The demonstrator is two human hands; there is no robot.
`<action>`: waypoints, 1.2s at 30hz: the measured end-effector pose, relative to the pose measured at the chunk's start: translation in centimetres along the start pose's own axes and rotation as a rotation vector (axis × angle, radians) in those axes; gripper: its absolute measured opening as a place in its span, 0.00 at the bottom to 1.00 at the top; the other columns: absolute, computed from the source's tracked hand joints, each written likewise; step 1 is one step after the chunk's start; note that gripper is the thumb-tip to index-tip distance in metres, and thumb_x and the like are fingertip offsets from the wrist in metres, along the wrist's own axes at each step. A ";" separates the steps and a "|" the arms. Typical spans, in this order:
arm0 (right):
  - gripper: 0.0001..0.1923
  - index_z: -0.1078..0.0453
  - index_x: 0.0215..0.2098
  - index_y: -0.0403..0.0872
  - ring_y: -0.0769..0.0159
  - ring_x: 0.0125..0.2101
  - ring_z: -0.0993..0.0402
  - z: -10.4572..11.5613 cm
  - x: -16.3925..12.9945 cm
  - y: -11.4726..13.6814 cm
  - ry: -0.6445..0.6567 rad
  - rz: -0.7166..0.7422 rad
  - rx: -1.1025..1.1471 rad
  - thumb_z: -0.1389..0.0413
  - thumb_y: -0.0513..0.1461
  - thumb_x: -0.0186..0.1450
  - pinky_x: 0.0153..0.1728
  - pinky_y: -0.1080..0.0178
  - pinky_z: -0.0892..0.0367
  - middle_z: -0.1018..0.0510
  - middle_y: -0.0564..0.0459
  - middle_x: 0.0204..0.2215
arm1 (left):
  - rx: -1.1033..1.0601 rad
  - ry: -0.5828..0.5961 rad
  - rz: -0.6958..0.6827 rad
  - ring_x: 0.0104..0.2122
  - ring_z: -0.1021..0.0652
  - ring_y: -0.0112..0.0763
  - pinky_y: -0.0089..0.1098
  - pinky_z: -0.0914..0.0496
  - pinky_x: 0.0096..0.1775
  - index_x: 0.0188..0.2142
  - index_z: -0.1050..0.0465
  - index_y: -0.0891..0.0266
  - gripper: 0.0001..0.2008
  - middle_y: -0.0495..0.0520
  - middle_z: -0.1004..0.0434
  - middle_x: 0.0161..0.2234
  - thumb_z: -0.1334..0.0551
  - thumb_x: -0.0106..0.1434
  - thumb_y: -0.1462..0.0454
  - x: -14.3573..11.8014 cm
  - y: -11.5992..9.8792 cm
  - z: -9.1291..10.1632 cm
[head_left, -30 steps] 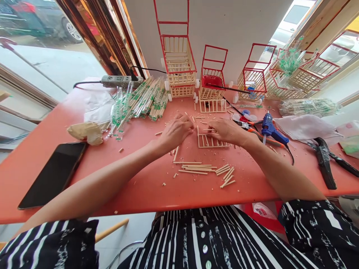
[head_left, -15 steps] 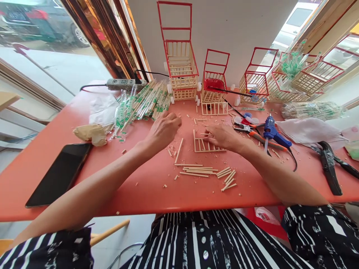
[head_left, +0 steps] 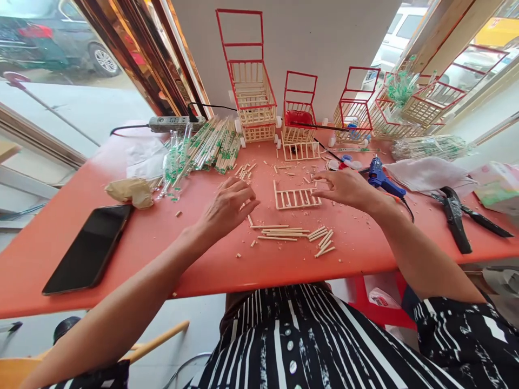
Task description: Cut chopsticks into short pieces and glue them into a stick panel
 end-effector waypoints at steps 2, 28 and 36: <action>0.32 0.27 0.66 0.45 0.55 0.36 0.20 -0.6 -0.2 0.3 0.065 0.032 -0.038 0.36 0.51 0.68 0.36 0.62 0.37 0.15 0.46 0.35 | -0.006 0.006 0.030 0.45 0.23 0.46 0.45 0.28 0.50 0.38 0.21 0.61 0.12 0.60 0.19 0.39 0.41 0.74 0.61 0.3 -0.7 0.3; 0.35 0.28 0.66 0.42 0.51 0.39 0.19 -1.7 -0.6 0.5 0.076 0.143 -0.091 0.37 0.54 0.69 0.37 0.62 0.39 0.15 0.43 0.36 | -0.055 -0.031 0.054 0.48 0.21 0.45 0.44 0.27 0.55 0.46 0.16 0.62 0.17 0.62 0.17 0.45 0.45 0.75 0.62 -0.1 -0.9 -2.2; 0.21 0.19 0.47 0.42 0.62 0.31 0.29 -2.0 0.4 -1.5 -0.246 0.027 0.122 0.48 0.48 0.73 0.35 0.62 0.42 0.19 0.48 0.31 | -0.003 -0.139 0.176 0.48 0.20 0.46 0.45 0.28 0.55 0.43 0.16 0.58 0.13 0.58 0.15 0.43 0.41 0.72 0.62 0.2 1.2 -1.1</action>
Point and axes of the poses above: each hand's wrist, its own x-axis towards the middle knuckle, its own z-axis out of the back of the hand, y = z × x, the point moved 2 cm from there along x, towards the middle knuckle
